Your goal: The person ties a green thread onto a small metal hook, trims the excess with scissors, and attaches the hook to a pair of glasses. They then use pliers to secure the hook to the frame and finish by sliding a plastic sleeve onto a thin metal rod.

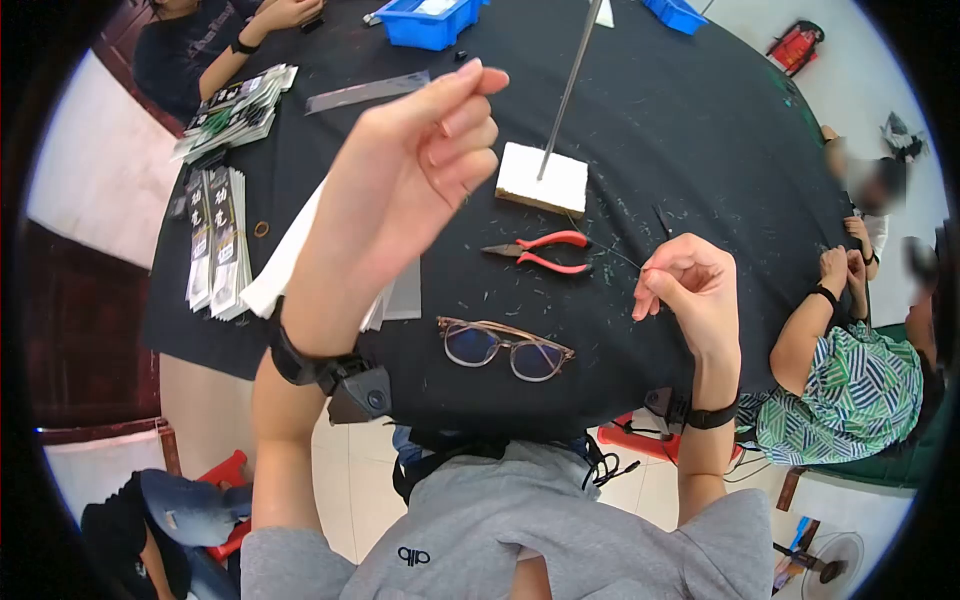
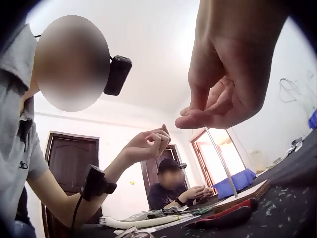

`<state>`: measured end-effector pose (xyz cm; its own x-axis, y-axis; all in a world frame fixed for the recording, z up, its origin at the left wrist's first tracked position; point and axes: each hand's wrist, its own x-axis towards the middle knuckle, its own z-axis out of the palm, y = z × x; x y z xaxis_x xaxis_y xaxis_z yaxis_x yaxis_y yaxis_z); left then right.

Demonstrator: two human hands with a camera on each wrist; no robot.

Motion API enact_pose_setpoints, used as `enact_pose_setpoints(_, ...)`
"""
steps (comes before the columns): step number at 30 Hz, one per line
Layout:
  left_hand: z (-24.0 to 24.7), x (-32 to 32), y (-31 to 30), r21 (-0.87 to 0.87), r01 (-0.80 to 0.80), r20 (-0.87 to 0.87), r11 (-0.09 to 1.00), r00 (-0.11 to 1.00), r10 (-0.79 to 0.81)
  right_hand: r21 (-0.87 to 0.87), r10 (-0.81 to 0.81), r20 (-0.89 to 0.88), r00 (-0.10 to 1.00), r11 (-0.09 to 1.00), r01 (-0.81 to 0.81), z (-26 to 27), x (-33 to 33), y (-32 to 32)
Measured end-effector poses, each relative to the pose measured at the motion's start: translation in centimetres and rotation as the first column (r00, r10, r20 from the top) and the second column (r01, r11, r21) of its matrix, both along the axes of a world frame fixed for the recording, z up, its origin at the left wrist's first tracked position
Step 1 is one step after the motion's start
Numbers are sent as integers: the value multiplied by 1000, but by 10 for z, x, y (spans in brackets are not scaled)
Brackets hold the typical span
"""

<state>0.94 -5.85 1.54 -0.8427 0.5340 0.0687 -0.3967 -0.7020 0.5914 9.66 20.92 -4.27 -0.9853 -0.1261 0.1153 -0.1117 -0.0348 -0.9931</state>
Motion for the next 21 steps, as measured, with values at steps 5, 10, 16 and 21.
enact_pose_setpoints(5,-18,36,2,95,-121,138,988,985,107,-9,47,-30,998,999,-47,-9,12,-18)
enact_pose_setpoints(10,-40,67,8,257,-157,290,954,954,79,-22,12,28,1000,1000,-11,-13,27,-44)
enact_pose_setpoints(16,-65,94,22,333,-215,459,918,887,41,173,-137,-296,945,966,194,-26,35,-80)
enact_pose_setpoints(21,-80,102,26,333,-274,499,902,863,77,331,-83,-563,822,889,316,-26,38,-94)
